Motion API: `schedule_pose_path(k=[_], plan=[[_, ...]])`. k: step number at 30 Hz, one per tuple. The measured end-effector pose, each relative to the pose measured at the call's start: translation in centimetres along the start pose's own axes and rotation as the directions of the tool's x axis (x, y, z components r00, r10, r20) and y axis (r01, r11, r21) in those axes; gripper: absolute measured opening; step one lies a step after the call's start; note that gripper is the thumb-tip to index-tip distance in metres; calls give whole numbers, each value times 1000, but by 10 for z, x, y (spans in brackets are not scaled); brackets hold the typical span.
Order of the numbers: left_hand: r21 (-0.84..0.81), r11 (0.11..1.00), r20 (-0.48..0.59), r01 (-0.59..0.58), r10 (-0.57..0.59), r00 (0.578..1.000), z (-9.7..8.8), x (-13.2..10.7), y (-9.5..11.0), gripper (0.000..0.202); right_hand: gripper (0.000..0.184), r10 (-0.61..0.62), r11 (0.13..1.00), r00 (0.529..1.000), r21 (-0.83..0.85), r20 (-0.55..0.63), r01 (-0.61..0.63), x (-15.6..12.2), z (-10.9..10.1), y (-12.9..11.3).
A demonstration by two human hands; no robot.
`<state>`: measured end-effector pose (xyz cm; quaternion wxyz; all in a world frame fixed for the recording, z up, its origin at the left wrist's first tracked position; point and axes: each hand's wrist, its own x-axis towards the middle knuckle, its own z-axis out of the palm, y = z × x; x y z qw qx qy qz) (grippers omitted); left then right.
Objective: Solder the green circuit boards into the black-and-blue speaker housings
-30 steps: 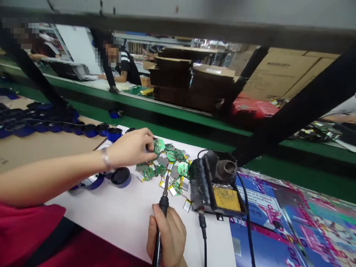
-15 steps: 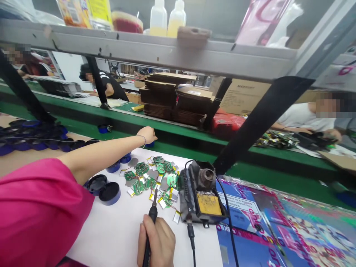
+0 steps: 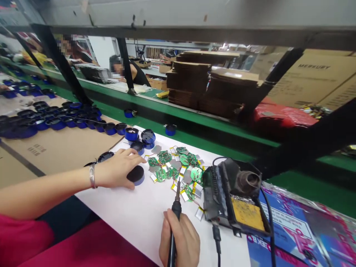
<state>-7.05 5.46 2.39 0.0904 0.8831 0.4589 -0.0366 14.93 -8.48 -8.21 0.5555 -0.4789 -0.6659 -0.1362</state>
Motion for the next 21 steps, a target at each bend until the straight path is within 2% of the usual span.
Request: schedule_pose_path(k=[4,6,9,11,14,16,21], plan=[[-37,999,-61,-17,15,998,20,-10,11,54,32,25,999,999,48,-43,-23,2,-4,-2],[-76,994,-98,-79,71,993,23,-13,27,51,30,66,997,995,31,-79,-64,3,-7,-4],[-196,963,-72,-186,175,982,22,-10,51,55,28,97,995,989,-20,-113,-100,6,-12,-8],[-247,955,-75,-165,151,986,21,0,59,53,29,96,995,990,-27,-105,-100,8,-15,-11],[-183,983,-108,11,-31,994,21,25,53,28,26,109,992,987,-53,-120,-116,10,-20,-16],[-126,987,-100,105,-117,988,25,43,43,26,23,127,986,984,-92,-124,-138,11,-23,-18],[-104,986,-60,131,-138,989,37,64,23,34,23,138,984,989,-106,-57,-143,9,-27,-20]])
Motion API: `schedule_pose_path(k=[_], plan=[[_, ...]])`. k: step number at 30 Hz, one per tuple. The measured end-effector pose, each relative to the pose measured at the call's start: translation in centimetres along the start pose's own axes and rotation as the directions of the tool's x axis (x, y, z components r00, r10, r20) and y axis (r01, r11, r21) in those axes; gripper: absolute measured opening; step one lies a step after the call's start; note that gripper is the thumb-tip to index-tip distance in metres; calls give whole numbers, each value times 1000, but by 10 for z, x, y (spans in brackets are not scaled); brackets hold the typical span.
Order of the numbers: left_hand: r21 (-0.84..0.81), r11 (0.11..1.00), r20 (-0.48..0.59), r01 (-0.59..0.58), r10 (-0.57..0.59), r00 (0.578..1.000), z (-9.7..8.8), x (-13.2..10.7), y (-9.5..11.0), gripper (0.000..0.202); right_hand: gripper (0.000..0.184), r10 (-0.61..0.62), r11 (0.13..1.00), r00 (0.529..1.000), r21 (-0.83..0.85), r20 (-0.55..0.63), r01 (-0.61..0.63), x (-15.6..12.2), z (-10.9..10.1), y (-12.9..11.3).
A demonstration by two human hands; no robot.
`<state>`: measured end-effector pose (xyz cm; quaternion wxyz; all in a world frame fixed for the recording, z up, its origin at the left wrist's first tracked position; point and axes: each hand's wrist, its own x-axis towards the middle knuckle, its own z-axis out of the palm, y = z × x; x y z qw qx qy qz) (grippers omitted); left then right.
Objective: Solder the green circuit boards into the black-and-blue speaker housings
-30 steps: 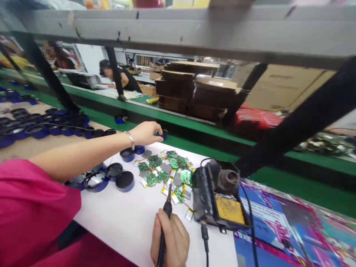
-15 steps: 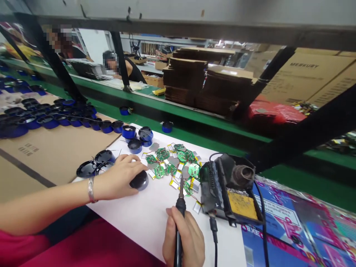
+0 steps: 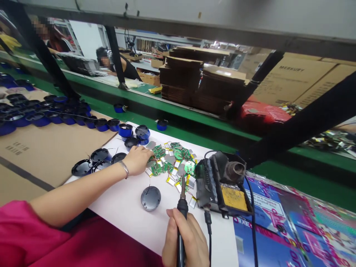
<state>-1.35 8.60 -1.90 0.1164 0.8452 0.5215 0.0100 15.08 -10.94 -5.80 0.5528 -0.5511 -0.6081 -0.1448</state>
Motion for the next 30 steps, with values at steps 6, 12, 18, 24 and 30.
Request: schedule_pose_path(k=[6,12,18,24,30], plan=[[-185,981,-37,63,-71,997,-14,1,-9,12,21,51,998,999,41,-19,-50,7,6,-6],[-632,763,80,134,-108,991,-35,-18,-5,15,26,132,989,991,59,30,-134,17,16,-11],[-880,401,264,255,-34,964,-31,-48,24,14,31,123,991,988,48,93,-128,24,27,-18],[-941,47,336,334,43,941,-15,-68,41,40,37,-74,994,997,-80,29,76,25,33,-18],[-928,334,152,167,-69,986,-20,-79,26,31,38,-83,956,996,-286,-22,73,23,19,-4]])
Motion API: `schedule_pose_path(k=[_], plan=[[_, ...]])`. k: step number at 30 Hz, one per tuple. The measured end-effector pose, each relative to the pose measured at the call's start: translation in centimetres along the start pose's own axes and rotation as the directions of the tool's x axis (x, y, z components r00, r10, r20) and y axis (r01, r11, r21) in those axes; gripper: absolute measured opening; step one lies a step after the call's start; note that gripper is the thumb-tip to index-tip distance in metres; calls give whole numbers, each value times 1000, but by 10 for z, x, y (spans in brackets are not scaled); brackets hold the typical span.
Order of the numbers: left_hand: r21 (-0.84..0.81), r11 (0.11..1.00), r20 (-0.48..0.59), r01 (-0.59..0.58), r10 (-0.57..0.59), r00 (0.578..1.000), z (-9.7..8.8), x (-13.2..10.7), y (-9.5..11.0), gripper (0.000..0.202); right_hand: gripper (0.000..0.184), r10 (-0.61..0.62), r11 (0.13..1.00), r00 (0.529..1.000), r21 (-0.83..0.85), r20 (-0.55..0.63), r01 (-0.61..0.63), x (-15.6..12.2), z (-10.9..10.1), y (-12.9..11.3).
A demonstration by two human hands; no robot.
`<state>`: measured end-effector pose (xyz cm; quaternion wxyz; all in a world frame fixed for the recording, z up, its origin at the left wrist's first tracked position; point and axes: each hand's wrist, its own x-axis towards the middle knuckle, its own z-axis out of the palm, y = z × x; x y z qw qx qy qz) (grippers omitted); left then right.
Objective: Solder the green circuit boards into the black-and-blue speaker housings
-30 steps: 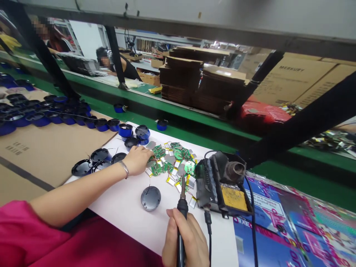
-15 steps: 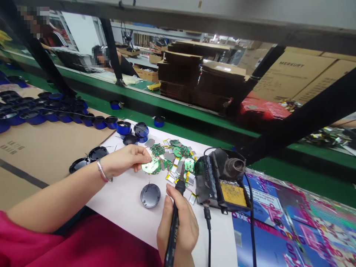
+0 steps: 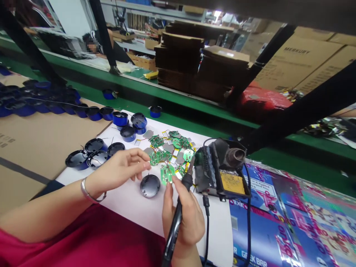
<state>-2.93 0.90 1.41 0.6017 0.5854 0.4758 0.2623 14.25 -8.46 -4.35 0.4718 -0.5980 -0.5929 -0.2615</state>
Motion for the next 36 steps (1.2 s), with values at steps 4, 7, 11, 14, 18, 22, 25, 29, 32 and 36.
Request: schedule_pose_path(k=[4,7,11,14,18,22,25,29,32,36], plan=[[377,924,-86,-59,98,991,-7,-2,-15,30,37,-4,997,1000,-80,1,4,-7,-2,8],[404,907,7,-120,128,992,0,-2,-31,23,34,-47,999,999,-24,14,47,-13,1,5],[295,924,45,-243,241,970,7,-5,-43,10,35,-102,990,993,106,63,95,-18,4,-7],[255,942,29,-219,219,975,4,-9,-43,10,44,-156,961,977,251,148,116,-25,5,-12],[238,942,53,-236,230,972,1,-12,-42,13,54,-175,938,965,332,195,103,-34,7,-14],[222,937,108,-270,252,962,5,-11,-44,17,45,-158,945,973,312,171,98,-33,10,-15],[230,927,125,-296,273,954,8,-9,-43,20,44,-117,946,978,320,175,56,-28,8,-15],[265,905,148,-332,302,942,10,-8,-41,19,36,20,945,974,314,225,-92,-19,2,-14],[287,887,170,-362,325,930,12,-7,-41,18,29,79,932,955,319,285,-172,-13,1,-12],[305,869,196,-390,344,918,12,-6,-40,17,25,109,908,935,349,337,-231,-7,5,-13]])
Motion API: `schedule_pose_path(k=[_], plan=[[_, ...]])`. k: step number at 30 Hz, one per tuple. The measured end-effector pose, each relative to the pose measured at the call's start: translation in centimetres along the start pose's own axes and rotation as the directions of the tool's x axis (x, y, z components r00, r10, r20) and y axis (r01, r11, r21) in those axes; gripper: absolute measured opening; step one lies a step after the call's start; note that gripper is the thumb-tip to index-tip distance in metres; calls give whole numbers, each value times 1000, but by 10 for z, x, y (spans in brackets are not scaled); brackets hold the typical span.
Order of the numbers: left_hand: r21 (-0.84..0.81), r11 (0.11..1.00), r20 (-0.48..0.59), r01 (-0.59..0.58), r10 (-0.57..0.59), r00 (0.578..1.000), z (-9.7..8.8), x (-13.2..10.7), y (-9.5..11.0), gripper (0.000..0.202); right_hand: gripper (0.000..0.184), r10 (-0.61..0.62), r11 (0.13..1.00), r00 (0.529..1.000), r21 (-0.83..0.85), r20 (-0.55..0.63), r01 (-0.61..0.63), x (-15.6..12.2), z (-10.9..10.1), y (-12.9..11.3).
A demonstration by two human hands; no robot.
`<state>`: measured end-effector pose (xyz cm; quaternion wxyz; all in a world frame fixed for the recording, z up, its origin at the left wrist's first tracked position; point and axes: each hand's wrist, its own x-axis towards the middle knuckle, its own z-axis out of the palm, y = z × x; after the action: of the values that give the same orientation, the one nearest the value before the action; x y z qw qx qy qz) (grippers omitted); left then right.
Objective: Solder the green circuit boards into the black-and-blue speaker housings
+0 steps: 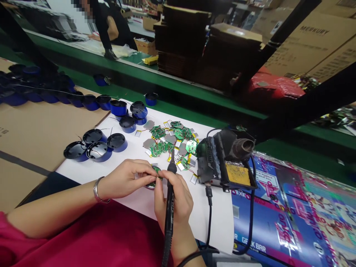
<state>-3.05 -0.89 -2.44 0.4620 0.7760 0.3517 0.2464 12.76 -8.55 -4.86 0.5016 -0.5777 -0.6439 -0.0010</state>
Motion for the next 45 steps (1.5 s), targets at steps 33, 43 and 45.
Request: schedule_pose_path(k=[33,43,45], plan=[[-60,997,-12,58,-58,998,2,2,2,16,23,124,992,992,11,-8,-124,9,0,-5],[-51,998,-14,40,-41,999,3,2,-2,17,24,160,986,987,41,-12,-159,9,0,-7],[-54,998,-16,35,-36,999,3,1,-3,17,25,158,986,987,55,-11,-157,9,0,-7]])
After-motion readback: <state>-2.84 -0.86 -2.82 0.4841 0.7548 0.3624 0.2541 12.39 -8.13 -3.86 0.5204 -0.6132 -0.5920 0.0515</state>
